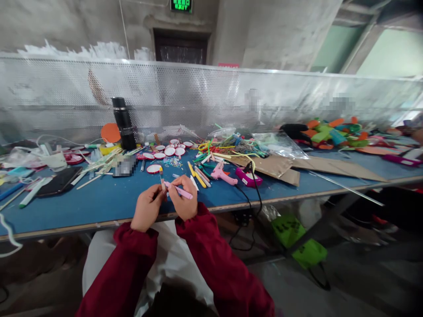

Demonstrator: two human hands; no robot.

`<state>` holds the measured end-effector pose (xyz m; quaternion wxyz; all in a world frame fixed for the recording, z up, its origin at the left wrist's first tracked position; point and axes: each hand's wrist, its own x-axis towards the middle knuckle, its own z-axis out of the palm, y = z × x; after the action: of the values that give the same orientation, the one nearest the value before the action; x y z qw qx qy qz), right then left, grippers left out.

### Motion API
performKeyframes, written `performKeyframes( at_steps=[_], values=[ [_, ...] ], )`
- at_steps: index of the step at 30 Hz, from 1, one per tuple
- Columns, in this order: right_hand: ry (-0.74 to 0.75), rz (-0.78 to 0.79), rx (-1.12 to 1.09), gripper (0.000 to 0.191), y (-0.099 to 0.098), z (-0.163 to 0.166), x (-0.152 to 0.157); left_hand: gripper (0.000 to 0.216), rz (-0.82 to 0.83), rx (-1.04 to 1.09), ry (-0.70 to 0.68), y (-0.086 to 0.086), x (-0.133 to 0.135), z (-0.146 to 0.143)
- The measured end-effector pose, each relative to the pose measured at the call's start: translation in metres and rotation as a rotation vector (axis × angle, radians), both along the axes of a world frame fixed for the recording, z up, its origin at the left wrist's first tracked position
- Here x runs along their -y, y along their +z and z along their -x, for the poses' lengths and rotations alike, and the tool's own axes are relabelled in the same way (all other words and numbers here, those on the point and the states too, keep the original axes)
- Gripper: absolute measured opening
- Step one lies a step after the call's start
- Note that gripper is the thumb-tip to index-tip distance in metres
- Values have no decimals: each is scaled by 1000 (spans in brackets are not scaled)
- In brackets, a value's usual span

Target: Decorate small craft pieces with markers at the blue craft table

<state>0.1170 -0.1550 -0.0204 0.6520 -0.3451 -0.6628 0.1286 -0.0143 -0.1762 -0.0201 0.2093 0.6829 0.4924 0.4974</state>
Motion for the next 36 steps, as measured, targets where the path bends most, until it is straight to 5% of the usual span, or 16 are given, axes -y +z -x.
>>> performKeyframes(
  at_steps=[36],
  values=[
    [16,39,-16,11,-1,1,0,30,-15,-58,1,0,2,1]
  ],
)
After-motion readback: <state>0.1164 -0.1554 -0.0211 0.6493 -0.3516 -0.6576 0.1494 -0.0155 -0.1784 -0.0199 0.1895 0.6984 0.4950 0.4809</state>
